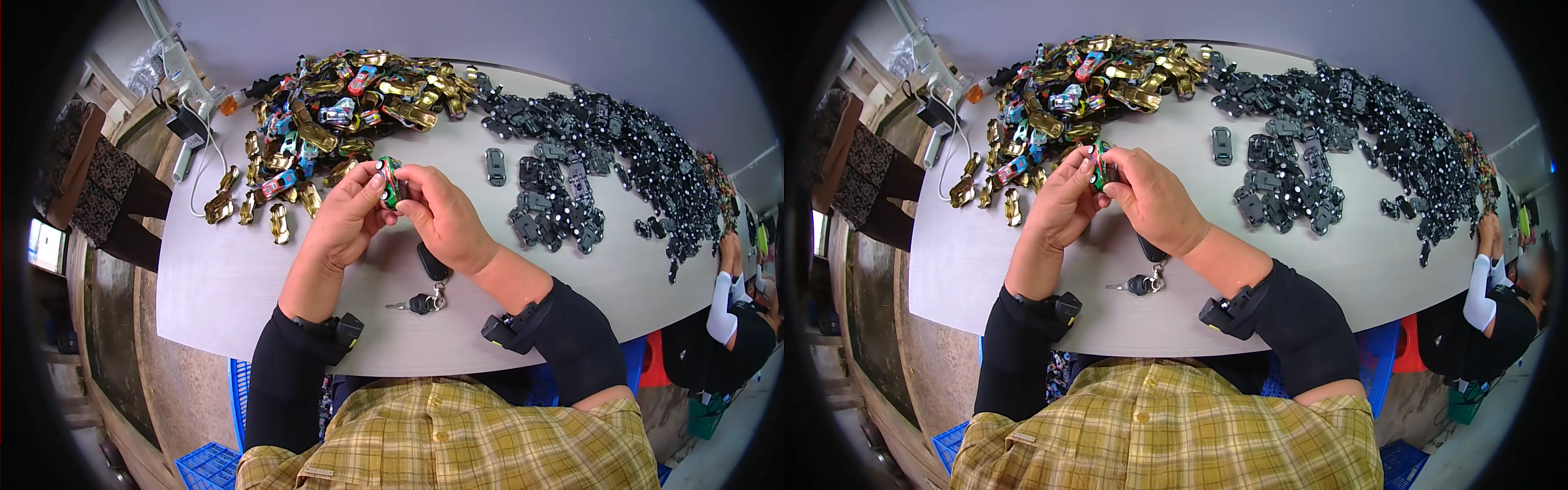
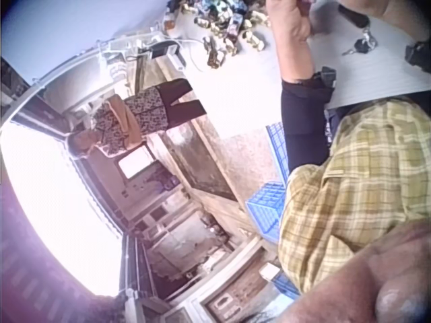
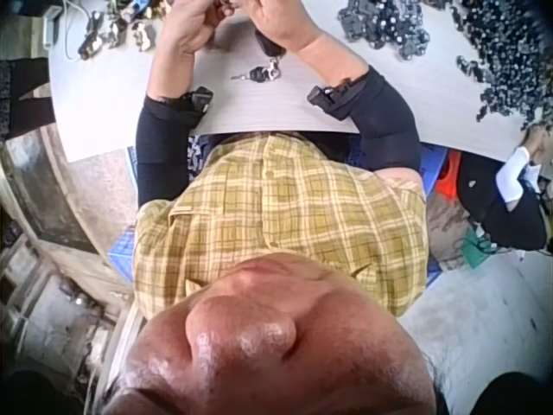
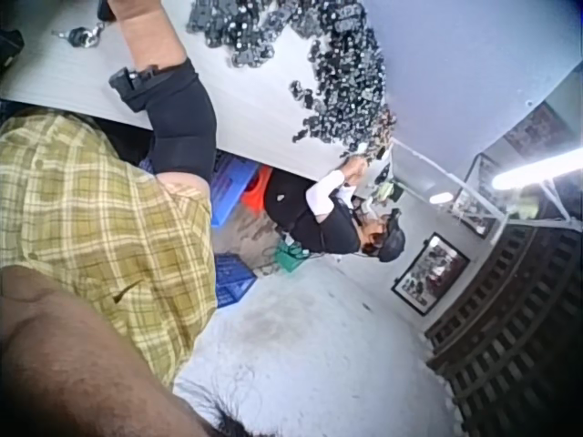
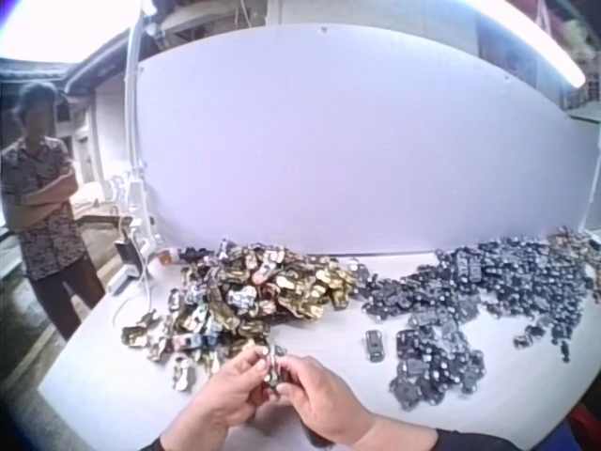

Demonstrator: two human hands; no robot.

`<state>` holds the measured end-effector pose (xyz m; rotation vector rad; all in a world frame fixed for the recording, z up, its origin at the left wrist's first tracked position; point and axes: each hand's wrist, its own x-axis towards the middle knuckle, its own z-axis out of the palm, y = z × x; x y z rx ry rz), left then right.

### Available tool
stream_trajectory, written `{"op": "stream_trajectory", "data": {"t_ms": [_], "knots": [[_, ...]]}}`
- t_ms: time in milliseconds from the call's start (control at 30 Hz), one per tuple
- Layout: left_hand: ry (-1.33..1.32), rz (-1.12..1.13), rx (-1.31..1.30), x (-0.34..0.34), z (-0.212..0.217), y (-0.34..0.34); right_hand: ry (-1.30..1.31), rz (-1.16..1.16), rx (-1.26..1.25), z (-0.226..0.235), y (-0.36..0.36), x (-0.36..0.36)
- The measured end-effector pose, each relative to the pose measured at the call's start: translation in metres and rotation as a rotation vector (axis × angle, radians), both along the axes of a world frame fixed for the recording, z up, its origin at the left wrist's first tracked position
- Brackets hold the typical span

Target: The person assembles small keychains by hand at a table. They pick up a black plastic base and a small colorful car-shaped charm, then press the two parts together. The person repeats this process with multiple units, placing each completed keychain on the table.

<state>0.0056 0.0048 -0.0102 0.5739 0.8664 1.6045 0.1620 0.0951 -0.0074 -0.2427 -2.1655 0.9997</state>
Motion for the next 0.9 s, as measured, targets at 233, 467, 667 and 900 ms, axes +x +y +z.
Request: {"op": "stream_trajectory", "data": {"t_ms": [233, 467, 667, 900], "knots": [[-0.097, -0.062, 0.017, 0.004, 0.000, -0.001, 0.039, -0.006, -0.004, -0.001, 0.001, 0.002], [-0.043, -0.002, 0.018, 0.007, -0.003, -0.001, 0.037, -0.046, 0.145, 0.001, 0.002, 0.000], [-0.037, 0.002, 0.002, 0.007, 0.003, -0.002, 0.032, -0.043, 0.150, 0.000, 0.001, 0.000], [-0.030, 0.042, -0.026, 0.012, 0.007, -0.003, -0.005, 0.035, 0.008, -0.003, -0.002, -0.001]]}}
